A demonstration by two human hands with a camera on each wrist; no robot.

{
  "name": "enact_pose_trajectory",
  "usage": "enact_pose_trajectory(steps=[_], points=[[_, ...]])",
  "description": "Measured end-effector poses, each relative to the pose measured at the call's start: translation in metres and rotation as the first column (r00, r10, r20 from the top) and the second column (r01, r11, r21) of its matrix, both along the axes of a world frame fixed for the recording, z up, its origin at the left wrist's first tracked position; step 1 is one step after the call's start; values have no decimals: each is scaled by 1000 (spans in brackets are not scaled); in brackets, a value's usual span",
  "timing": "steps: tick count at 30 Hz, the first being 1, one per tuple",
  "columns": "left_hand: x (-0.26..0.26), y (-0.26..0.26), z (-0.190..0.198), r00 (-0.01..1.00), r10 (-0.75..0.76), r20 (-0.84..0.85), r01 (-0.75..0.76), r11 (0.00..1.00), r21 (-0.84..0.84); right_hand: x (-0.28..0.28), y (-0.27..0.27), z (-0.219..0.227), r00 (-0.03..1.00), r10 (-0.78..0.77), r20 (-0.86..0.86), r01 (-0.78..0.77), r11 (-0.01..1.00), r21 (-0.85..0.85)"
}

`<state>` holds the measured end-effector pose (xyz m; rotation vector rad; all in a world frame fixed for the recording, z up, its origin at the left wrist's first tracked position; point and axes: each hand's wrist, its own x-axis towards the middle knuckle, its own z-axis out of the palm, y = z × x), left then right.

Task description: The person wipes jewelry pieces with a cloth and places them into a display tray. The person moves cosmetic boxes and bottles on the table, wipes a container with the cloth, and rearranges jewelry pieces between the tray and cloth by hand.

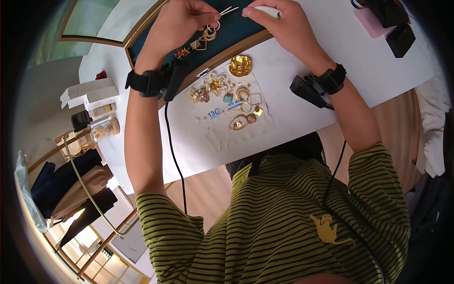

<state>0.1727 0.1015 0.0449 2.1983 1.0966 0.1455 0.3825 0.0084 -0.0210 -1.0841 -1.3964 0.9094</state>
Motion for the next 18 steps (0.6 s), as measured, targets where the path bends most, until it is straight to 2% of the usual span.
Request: enact_pose_trajectory(steps=[2, 5, 7, 9, 11, 15, 17, 18], points=[[-1, 7, -8, 1000, 7, 25, -7, 1000, 0, 1, 6, -12, 1000, -24, -19, 25, 997, 73], [9, 8, -10, 992, 8, -128, 7, 994, 111, 4, 17, -31, 991, -122, 54, 112, 980, 162], [9, 13, -22, 998, 20, -56, -14, 994, 105, 3, 15, -28, 991, -117, 60, 108, 984, 139], [14, 14, -23, 997, 16, -69, -10, 997, 80, 5, 12, -20, 992, -117, 55, 110, 987, 117], [17, 15, -24, 996, 18, -83, -15, 999, 46, 7, 7, -12, 984, -78, 159, 80, 997, -8], [18, 17, -28, 993, 14, -113, -6, 997, 72, 5, 10, -18, 986, -76, 151, 78, 997, -9], [18, 19, -30, 993, 16, -113, -7, 997, 81, 2, 14, -26, 990, -122, 71, 112, 985, 129], [18, 20, -31, 994, 13, -109, -3, 996, 85, 2, 14, -28, 990, -121, 70, 112, 985, 128]])
